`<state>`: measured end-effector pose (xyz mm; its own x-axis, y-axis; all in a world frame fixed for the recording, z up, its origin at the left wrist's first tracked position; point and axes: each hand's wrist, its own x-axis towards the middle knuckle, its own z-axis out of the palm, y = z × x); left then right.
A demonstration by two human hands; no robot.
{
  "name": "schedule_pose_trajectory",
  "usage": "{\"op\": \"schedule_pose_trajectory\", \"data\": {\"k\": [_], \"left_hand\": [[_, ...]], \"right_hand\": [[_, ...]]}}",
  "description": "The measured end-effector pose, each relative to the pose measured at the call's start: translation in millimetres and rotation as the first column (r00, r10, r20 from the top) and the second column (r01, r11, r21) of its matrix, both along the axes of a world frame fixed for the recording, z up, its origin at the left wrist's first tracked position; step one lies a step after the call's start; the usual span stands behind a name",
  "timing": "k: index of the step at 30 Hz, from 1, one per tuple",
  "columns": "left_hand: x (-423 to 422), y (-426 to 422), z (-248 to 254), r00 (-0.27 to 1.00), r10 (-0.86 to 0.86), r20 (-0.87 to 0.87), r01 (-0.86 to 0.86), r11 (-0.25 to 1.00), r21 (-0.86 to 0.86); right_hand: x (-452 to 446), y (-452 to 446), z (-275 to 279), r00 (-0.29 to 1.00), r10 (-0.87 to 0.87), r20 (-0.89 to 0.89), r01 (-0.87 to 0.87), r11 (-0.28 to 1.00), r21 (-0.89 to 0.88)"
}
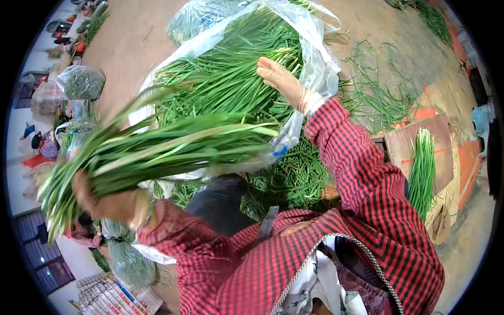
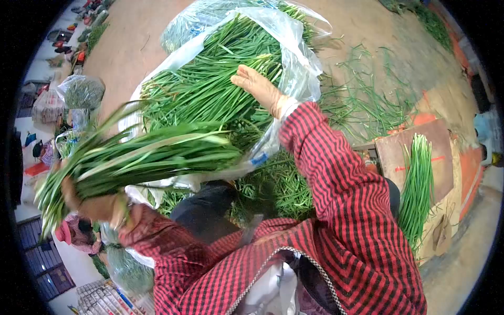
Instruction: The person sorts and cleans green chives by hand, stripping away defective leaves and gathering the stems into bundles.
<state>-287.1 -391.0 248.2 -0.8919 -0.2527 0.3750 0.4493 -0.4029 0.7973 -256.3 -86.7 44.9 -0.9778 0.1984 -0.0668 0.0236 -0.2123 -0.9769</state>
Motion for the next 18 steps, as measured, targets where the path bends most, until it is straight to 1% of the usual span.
{"op": "schedule_pose_trajectory", "data": {"k": [1,2,3,4,5,6,7,8,9,10,11,12,13,14,15,16,17,18], "left_hand": [[2,-35,13,0.976,-0.202,-0.084,0.203,0.979,0.007],[8,-54,32,0.906,-0.397,-0.146,0.401,0.916,-0.005],[17,-63,33,0.900,-0.394,-0.185,0.404,0.914,0.021],[30,-48,38,0.906,-0.382,-0.180,0.390,0.921,0.010],[40,-28,36,0.913,-0.370,-0.171,0.376,0.927,0.002],[46,8,24,0.969,-0.109,-0.222,0.069,0.981,-0.183],[51,45,8,0.941,0.137,-0.309,-0.245,0.906,-0.345],[60,75,-10,0.962,0.117,-0.245,-0.195,0.925,-0.325],[74,106,-28,0.990,-0.083,-0.112,0.070,0.992,-0.107],[88,133,-43,0.959,-0.282,-0.022,0.282,0.946,0.157],[100,153,-57,0.897,-0.440,0.031,0.401,0.842,0.361],[113,168,-67,0.806,-0.587,0.080,0.457,0.703,0.545],[128,171,-67,0.608,-0.789,0.091,0.440,0.430,0.789],[136,180,-86,0.514,-0.838,0.184,0.382,0.415,0.826],[150,191,-107,0.409,-0.879,0.244,0.304,0.383,0.872],[165,203,-125,0.259,-0.918,0.302,0.221,0.360,0.906],[179,213,-151,0.138,-0.962,0.235,0.264,0.264,0.927],[195,219,-170,0.051,-0.987,0.153,0.243,0.161,0.957]], "right_hand": [[-5,5,2,0.999,0.046,0.024,-0.049,0.994,0.102],[-3,8,26,0.993,0.044,0.111,-0.069,0.971,0.228],[4,11,50,0.989,0.056,0.140,-0.082,0.979,0.184],[17,8,84,0.996,0.090,0.026,-0.093,0.975,0.201],[27,3,113,0.982,0.131,-0.136,-0.111,0.983,0.148],[42,-2,138,0.948,0.172,-0.268,-0.168,0.985,0.037],[61,-3,153,0.896,0.246,-0.371,-0.251,0.967,0.035],[75,-3,169,0.867,0.371,-0.332,-0.303,0.923,0.238],[93,-19,169,0.869,0.400,-0.291,-0.353,0.914,0.202],[121,-34,170,0.886,0.405,-0.224,-0.346,0.901,0.263],[145,-42,166,0.900,0.407,-0.154,-0.343,0.882,0.323],[159,-36,158,0.932,0.355,-0.070,-0.315,0.893,0.321],[176,-28,149,0.954,0.298,0.016,-0.287,0.900,0.329],[192,-12,134,0.955,0.280,0.099,-0.295,0.858,0.420],[206,-8,136,0.937,0.277,0.215,-0.335,0.886,0.319],[226,2,126,0.929,0.218,0.299,-0.309,0.902,0.302],[239,12,128,0.859,0.163,0.485,-0.338,0.892,0.298],[246,30,130,0.749,0.159,0.643,-0.423,0.862,0.280]]}}
